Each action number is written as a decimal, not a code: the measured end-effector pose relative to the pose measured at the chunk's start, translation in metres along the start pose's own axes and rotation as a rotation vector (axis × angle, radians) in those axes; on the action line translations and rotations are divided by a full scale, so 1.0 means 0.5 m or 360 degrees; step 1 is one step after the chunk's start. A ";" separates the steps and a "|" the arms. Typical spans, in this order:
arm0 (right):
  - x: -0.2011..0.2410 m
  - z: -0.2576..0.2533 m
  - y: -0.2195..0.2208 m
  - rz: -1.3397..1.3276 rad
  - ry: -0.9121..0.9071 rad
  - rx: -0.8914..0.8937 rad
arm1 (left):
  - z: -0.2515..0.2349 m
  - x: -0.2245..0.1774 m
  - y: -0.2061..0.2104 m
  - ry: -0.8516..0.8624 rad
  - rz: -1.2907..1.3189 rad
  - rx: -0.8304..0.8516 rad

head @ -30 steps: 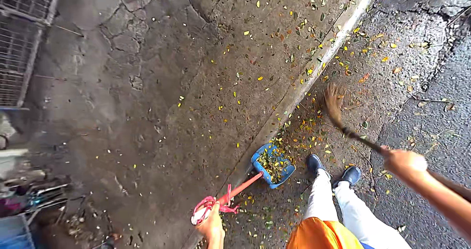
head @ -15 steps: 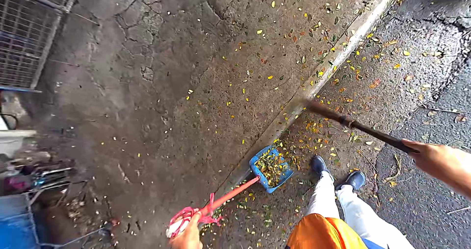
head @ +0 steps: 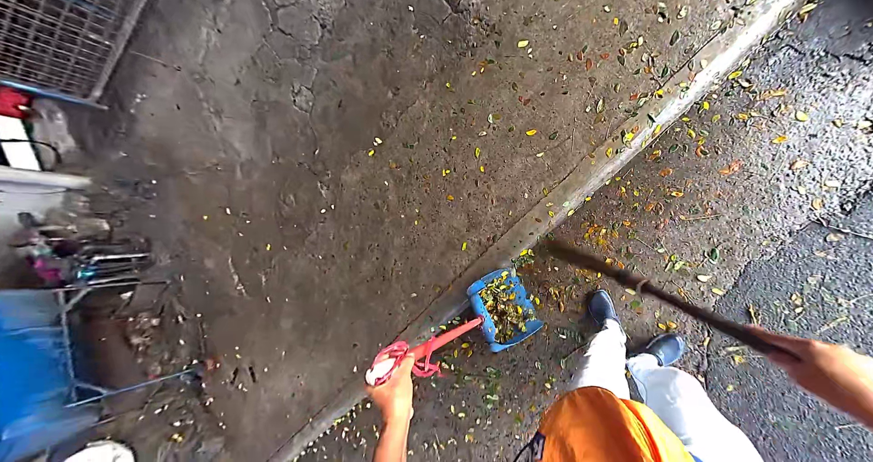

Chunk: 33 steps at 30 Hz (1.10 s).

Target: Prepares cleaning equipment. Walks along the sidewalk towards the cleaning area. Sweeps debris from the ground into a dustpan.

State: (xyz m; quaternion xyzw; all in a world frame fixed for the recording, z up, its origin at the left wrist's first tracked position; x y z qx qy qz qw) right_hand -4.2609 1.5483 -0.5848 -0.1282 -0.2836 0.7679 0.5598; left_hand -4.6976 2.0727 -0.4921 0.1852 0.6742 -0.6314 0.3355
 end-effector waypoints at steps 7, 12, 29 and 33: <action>0.240 -0.089 0.225 0.0140 -0.0001 0.0397 | -0.004 0.027 -0.005 0.0037 -0.0026 0.0059; 0.275 0.016 0.339 0.0212 -0.0345 0.0533 | -0.021 0.087 -0.046 0.0010 0.0104 0.0119; 0.084 0.287 0.811 -0.0327 0.0222 0.0384 | 0.088 0.173 -0.105 0.0262 0.0147 0.0511; 0.113 0.355 0.838 -0.0487 0.0079 0.0298 | 0.043 0.176 -0.152 0.0414 0.0118 0.0539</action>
Point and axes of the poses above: each hand's wrist, its own z-axis away from the middle knuckle, its own y-axis out of the palm, x = y × z, the point moved 10 cm from there along -z, towards the middle knuckle, and after that the axes turned 7 degrees about -x, right-handed, at the moved point
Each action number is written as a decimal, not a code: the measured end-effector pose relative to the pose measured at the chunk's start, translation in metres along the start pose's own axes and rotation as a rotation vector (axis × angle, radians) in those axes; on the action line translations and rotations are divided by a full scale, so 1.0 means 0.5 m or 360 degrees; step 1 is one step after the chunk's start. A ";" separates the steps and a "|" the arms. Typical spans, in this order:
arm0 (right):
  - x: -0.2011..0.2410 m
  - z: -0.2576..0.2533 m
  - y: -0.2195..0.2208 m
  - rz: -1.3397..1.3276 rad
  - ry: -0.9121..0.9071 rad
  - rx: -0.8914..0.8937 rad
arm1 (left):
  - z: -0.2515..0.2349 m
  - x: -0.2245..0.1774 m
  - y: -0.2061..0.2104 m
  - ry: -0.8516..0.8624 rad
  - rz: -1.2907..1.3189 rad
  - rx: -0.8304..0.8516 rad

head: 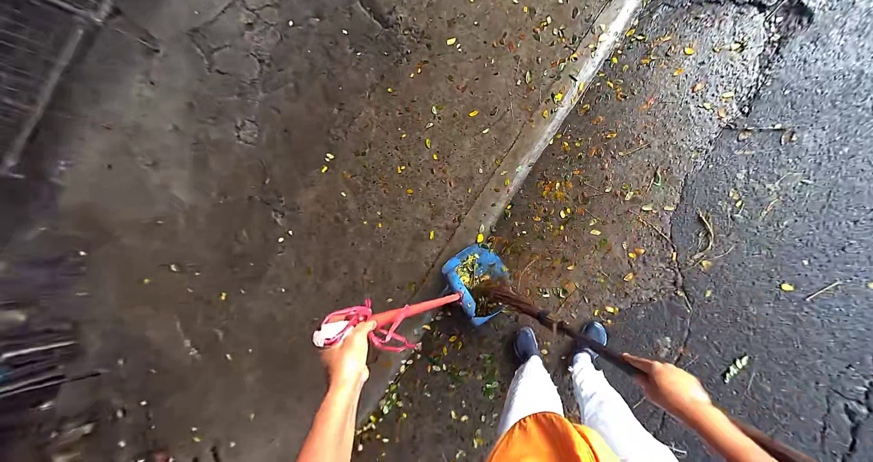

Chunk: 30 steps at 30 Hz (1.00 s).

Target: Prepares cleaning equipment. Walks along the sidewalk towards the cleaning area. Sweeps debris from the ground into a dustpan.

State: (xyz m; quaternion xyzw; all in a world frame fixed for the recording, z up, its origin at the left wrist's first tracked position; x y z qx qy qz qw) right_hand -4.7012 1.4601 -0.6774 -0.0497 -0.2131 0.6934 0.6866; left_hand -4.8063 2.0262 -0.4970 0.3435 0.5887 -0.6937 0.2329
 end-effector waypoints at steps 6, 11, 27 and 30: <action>-0.158 0.208 -0.132 -0.0173 0.0295 -0.0573 | 0.009 0.013 -0.017 0.0065 -0.0052 0.0104; 0.067 0.037 0.083 0.0007 0.0342 -0.0206 | -0.008 0.058 -0.008 0.0191 0.0072 0.0121; 0.463 -0.086 -0.046 0.0225 0.0072 -0.0555 | -0.170 0.340 -0.375 -0.0334 0.0238 -0.0436; 0.548 -0.074 0.040 0.0575 -0.0079 -0.0116 | -0.169 0.335 -0.351 -0.0344 0.0199 -0.0420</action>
Point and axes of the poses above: each hand's wrist, its own z-axis away from the middle knuckle, its own y-axis out of the palm, x = y × z, the point moved 10 cm from there along -z, towards the middle knuckle, and after that the axes turned 7 degrees about -x, right-handed, at the moved point
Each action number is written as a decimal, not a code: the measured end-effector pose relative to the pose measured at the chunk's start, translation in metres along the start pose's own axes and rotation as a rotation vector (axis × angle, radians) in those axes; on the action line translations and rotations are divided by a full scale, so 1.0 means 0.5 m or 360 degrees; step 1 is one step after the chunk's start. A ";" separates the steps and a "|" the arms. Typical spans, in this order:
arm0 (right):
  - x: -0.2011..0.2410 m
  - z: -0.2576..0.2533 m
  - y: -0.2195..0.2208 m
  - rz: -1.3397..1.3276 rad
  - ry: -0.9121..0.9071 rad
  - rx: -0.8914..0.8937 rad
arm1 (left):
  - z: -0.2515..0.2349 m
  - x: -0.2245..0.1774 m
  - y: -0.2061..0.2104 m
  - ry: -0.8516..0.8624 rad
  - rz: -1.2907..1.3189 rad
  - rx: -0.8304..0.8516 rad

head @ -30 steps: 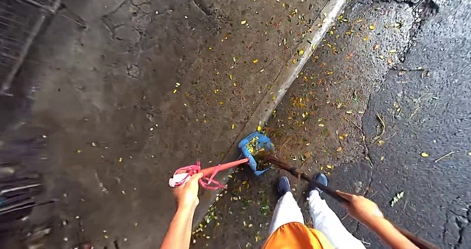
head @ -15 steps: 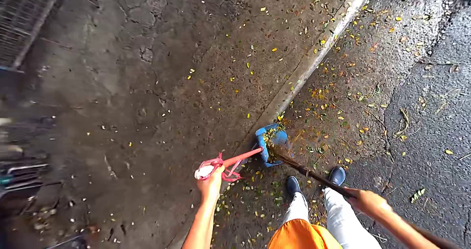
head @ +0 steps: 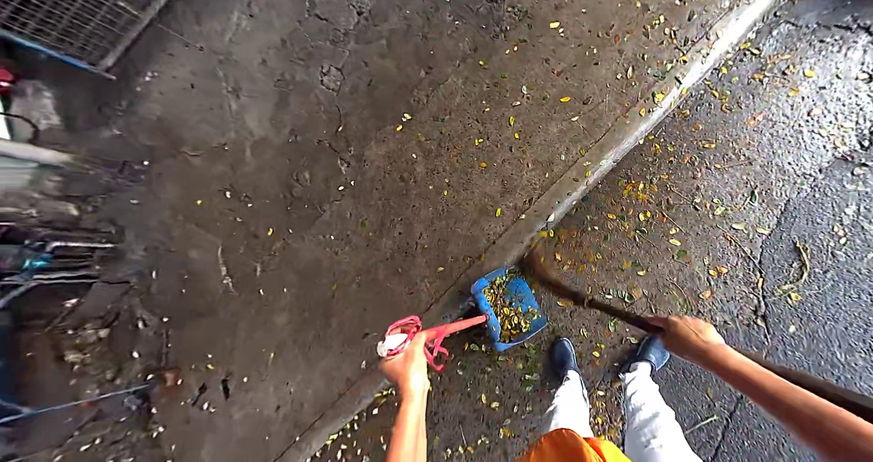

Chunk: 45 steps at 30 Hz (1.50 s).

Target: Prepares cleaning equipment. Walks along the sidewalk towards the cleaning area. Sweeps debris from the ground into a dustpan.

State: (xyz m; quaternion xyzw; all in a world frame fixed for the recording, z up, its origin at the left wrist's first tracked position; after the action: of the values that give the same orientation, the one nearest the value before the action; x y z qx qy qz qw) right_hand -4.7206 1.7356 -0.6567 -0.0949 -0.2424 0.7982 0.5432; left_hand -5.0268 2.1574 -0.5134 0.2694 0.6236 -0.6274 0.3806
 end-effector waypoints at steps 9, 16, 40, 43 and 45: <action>-0.109 0.180 -0.112 -0.0093 0.0198 -0.0322 | -0.023 0.005 0.011 -0.0011 -0.0036 0.0068; 0.079 0.094 0.131 0.0000 0.0009 0.0161 | 0.000 -0.013 0.026 0.0003 -0.0018 0.0237; -0.287 0.635 0.531 -0.1441 0.0916 -0.0127 | 0.301 -0.221 0.313 0.1016 -0.0140 0.1206; -0.260 0.600 0.530 -0.1244 0.1042 -0.0137 | 0.317 -0.216 0.315 0.1015 -0.0182 0.1198; -0.214 0.490 0.540 -0.1199 0.0946 -0.0054 | 0.333 -0.213 0.313 0.1018 -0.0172 0.1189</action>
State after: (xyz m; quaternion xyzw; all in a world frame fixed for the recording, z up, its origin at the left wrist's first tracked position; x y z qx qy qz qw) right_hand -5.0023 1.4895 -0.5891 -0.2334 -0.1071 0.4800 0.8388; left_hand -4.8165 2.0188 -0.5043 0.5338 0.4546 -0.7129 0.0145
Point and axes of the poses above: each hand's wrist, its own z-axis away from the middle knuckle, its own y-axis out of the palm, x = y × z, the point moved 10 cm from there along -z, towards the middle knuckle, and after that the axes turned 7 degrees about -x, right-handed, at the moved point
